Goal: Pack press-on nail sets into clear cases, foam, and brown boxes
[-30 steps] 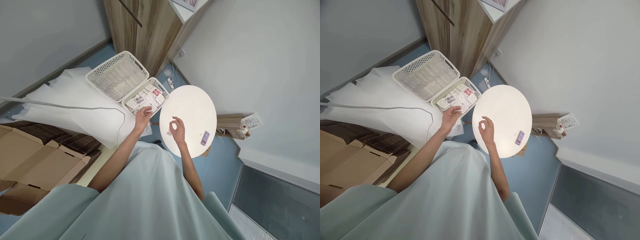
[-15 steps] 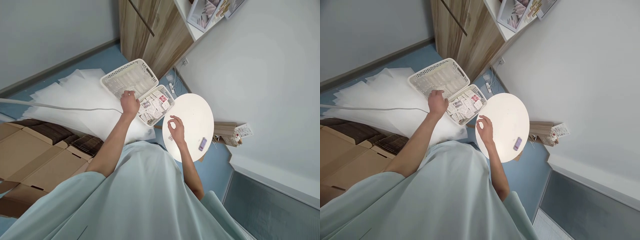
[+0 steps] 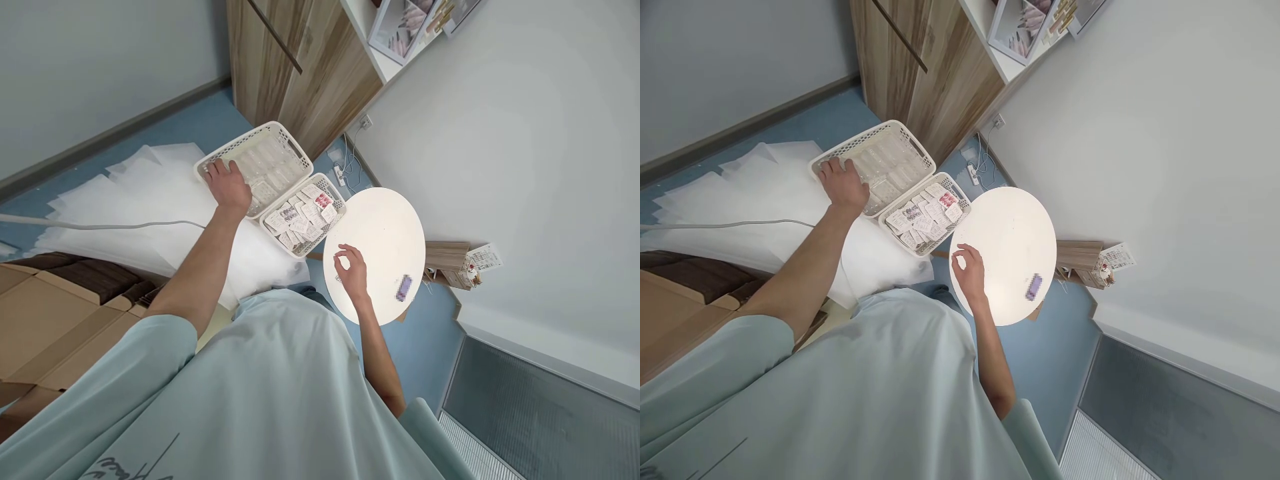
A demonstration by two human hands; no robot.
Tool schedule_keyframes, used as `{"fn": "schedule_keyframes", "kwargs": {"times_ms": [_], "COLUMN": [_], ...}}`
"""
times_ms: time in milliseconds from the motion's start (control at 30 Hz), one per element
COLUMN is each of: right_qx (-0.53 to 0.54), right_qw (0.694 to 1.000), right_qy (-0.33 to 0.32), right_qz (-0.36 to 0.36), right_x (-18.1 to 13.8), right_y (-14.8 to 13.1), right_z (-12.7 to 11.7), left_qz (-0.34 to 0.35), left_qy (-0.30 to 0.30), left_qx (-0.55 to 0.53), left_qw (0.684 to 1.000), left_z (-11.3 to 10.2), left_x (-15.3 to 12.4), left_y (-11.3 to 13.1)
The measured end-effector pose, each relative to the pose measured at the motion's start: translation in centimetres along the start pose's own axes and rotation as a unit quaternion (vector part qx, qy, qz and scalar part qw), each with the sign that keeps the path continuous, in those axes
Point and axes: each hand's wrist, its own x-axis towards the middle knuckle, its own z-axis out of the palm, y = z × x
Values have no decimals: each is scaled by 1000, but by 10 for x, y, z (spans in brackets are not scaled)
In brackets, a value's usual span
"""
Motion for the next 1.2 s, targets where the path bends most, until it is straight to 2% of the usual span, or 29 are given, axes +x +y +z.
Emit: {"fn": "schedule_keyframes", "kwargs": {"times_ms": [100, 300, 433, 667, 800, 1000, 1200], "right_qx": [0, 10, 7, 14, 18, 36, 59], "right_qw": [1000, 1000, 1000, 1000, 999, 999, 997], "right_qy": [-1, 8, 12, 26, 36, 40, 52], "right_qz": [9, 11, 14, 1, 6, 9, -9], "right_x": [-4, -10, -16, -29, -37, -40, -33], "right_y": [0, 1, 3, 8, 13, 21, 33], "right_z": [0, 0, 0, -1, -4, -9, -20], "left_qz": [5, 8, 34, 21, 22, 67, 91], "left_qy": [-1, -5, -8, -42, -24, 42, 51], "left_qx": [21, -29, -18, -7, 4, -32, -33], "left_qw": [1000, 1000, 999, 999, 999, 996, 994], "left_z": [2, 3, 0, -4, -5, -7, -3], "left_x": [6, 11, 11, 8, 6, -19, -47], "left_y": [-7, -11, -8, 2, 5, 31, 58]}}
